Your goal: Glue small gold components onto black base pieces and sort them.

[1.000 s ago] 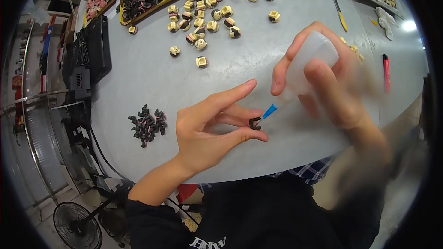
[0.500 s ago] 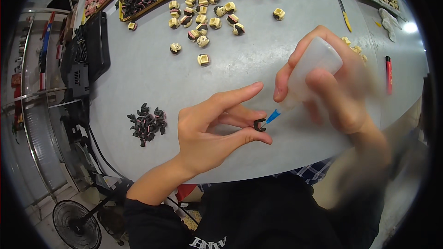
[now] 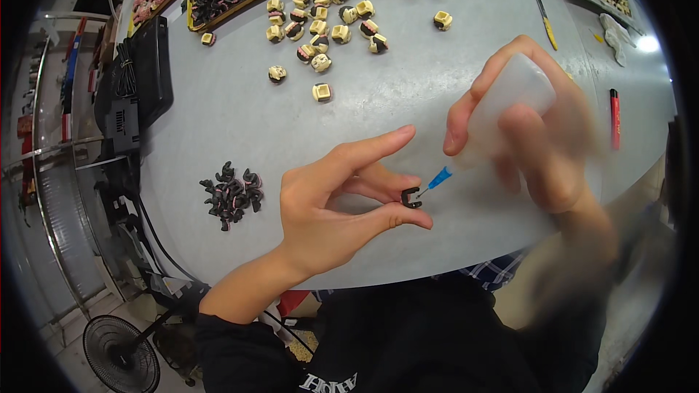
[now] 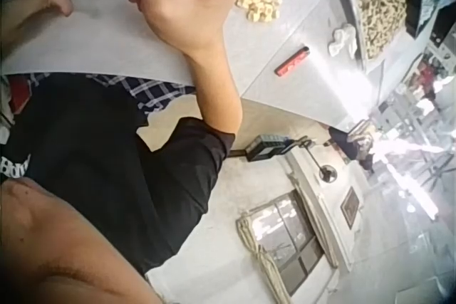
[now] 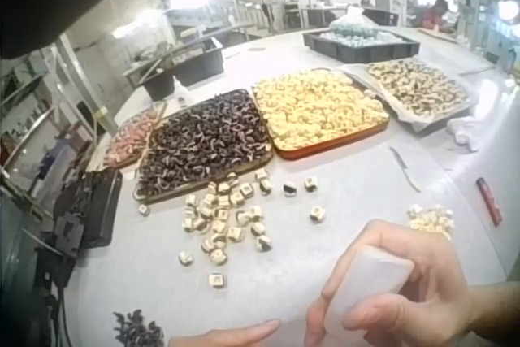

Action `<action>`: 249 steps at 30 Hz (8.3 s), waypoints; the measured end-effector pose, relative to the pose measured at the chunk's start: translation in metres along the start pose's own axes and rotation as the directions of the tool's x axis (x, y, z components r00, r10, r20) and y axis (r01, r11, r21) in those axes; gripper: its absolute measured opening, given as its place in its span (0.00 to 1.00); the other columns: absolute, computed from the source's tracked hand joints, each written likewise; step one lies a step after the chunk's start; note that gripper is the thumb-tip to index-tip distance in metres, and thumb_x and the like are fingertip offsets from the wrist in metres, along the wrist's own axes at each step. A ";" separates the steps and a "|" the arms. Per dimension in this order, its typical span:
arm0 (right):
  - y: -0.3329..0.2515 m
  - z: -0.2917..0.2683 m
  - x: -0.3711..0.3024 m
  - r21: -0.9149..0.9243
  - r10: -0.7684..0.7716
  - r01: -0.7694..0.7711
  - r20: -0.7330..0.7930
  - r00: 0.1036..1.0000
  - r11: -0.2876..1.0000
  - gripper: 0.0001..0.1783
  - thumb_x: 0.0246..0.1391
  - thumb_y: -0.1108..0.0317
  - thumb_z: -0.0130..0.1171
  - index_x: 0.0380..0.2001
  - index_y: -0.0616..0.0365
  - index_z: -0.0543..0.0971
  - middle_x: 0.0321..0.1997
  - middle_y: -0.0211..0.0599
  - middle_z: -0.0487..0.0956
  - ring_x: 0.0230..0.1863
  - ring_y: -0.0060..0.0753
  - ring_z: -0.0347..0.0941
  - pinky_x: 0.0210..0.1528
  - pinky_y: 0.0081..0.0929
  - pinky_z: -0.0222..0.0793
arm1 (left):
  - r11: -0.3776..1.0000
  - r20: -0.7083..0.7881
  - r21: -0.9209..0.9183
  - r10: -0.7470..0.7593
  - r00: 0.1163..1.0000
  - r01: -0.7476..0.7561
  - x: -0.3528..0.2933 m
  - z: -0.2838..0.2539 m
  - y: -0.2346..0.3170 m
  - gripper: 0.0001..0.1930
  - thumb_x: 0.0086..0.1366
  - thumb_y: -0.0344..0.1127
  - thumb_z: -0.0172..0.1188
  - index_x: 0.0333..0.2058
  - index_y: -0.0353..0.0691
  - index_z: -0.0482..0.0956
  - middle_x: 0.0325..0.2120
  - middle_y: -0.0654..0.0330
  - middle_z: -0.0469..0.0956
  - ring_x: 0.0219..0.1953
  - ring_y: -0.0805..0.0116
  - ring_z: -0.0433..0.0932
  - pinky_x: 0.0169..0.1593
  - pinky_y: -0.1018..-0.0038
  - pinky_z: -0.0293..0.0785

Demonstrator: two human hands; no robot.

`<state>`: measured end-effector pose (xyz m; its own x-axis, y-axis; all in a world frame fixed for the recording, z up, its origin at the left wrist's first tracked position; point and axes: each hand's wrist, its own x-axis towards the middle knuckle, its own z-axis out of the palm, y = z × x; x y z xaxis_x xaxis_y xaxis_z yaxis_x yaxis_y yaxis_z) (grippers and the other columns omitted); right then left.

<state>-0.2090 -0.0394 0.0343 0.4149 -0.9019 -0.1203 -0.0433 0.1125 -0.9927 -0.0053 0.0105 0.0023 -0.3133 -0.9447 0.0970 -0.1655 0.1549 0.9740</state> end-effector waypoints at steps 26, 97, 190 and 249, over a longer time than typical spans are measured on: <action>-0.013 -0.022 0.009 0.034 -0.172 0.220 -0.510 0.843 0.975 0.24 0.52 0.68 0.59 0.49 0.59 0.61 0.50 0.46 0.68 0.48 0.37 0.69 0.54 0.34 0.65 | 0.993 -0.112 -0.114 -0.021 0.994 0.008 -0.001 -0.005 -0.001 0.32 0.45 0.17 0.66 0.51 0.31 0.66 0.27 0.57 0.77 0.33 0.69 0.79 0.37 0.78 0.79; 0.017 0.014 0.009 0.342 0.121 -0.267 0.393 0.911 0.901 0.19 0.45 0.81 0.60 0.42 0.64 0.68 0.33 0.41 0.79 0.37 0.26 0.76 0.44 0.20 0.71 | 0.802 -0.098 0.412 0.510 0.855 -0.432 -0.002 -0.005 -0.005 0.23 0.34 0.26 0.74 0.34 0.41 0.78 0.27 0.65 0.78 0.27 0.71 0.71 0.30 0.80 0.67; 0.005 -0.011 0.006 0.305 -0.153 0.157 -0.038 0.988 0.939 0.25 0.49 0.45 0.57 0.35 0.55 0.63 0.28 0.45 0.77 0.21 0.19 0.68 0.18 0.13 0.59 | 0.971 -0.012 -0.211 -0.114 0.993 0.109 -0.001 -0.004 0.002 0.15 0.41 0.15 0.67 0.31 0.29 0.77 0.27 0.54 0.75 0.30 0.67 0.76 0.37 0.74 0.75; 0.007 -0.038 0.014 -0.021 -0.414 0.416 -0.167 0.895 0.909 0.21 0.57 0.49 0.48 0.39 0.57 0.66 0.34 0.42 0.76 0.32 0.23 0.71 0.35 0.16 0.67 | 0.955 -0.019 -0.272 -0.131 0.991 0.121 -0.005 -0.009 -0.003 0.17 0.42 0.14 0.65 0.34 0.30 0.79 0.29 0.53 0.77 0.31 0.65 0.78 0.37 0.74 0.76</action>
<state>-0.2382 -0.0671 0.0258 0.2372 -0.9234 0.3017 0.1139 -0.2820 -0.9526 0.0054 0.0125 0.0004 -0.2715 -0.9620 -0.0275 0.0589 -0.0451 0.9972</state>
